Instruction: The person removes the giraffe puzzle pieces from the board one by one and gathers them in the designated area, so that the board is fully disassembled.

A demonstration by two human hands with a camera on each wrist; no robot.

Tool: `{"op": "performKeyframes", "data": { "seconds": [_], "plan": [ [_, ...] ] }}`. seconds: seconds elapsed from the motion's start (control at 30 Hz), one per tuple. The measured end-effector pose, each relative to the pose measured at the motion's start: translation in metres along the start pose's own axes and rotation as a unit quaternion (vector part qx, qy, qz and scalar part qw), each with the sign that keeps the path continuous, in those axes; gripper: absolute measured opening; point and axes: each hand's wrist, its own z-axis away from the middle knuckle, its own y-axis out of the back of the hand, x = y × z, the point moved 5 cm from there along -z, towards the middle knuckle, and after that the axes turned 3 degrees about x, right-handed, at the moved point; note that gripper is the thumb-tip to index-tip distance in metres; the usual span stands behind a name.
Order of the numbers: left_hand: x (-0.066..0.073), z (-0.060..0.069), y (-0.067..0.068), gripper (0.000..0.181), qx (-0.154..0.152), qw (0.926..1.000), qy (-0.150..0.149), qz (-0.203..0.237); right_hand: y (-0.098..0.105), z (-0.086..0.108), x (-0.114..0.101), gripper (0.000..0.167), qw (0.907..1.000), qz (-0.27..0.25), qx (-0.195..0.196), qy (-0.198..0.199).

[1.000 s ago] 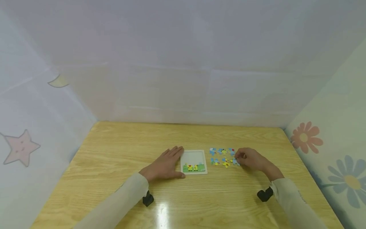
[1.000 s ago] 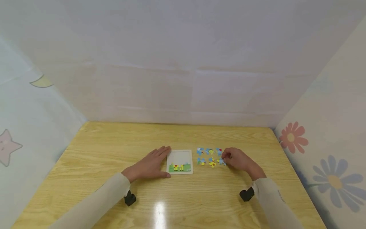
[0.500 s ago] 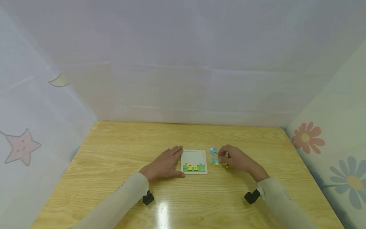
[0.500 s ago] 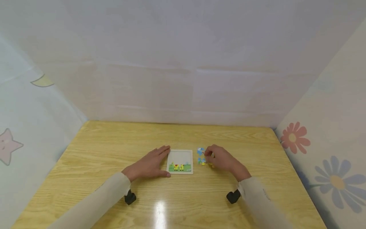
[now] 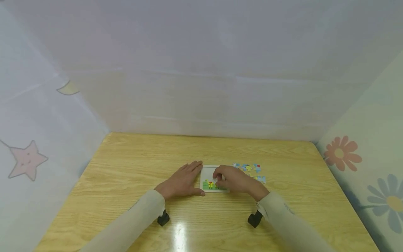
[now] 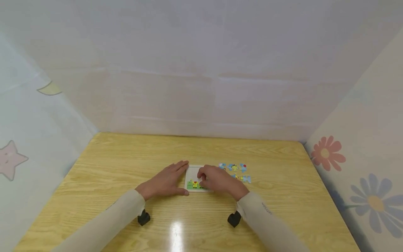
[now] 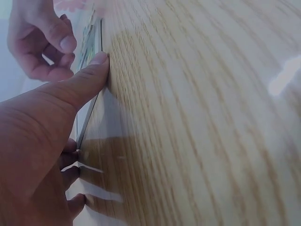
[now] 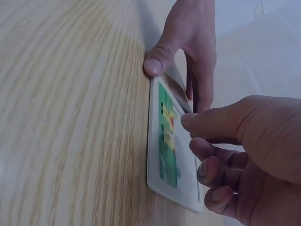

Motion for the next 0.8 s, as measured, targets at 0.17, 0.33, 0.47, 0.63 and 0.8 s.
{"op": "performKeyframes", "data": {
  "seconds": [0.17,0.33,0.47,0.63,0.8],
  "plan": [
    [0.000,0.000,-0.001,0.109,-0.001,1.0000,-0.004,-0.001,-0.010,-0.012,-0.009,0.025,0.9997,0.016,-0.018,-0.009],
    [0.001,-0.001,-0.002,0.108,-0.007,0.9999,-0.007,-0.014,-0.017,-0.019,-0.015,0.028,0.9985,0.037,-0.034,-0.024],
    [0.003,0.001,-0.001,0.107,-0.007,0.9999,-0.006,-0.006,-0.020,-0.023,-0.016,0.028,0.9981,0.037,-0.039,-0.031],
    [0.006,0.002,0.001,0.107,-0.004,0.9999,-0.009,0.013,-0.020,-0.026,-0.015,0.028,0.9971,0.028,-0.051,-0.048],
    [0.007,0.001,0.000,0.107,-0.004,0.9999,-0.009,0.014,-0.018,-0.027,-0.020,0.029,0.9963,0.032,-0.068,-0.041]
  ]
}}
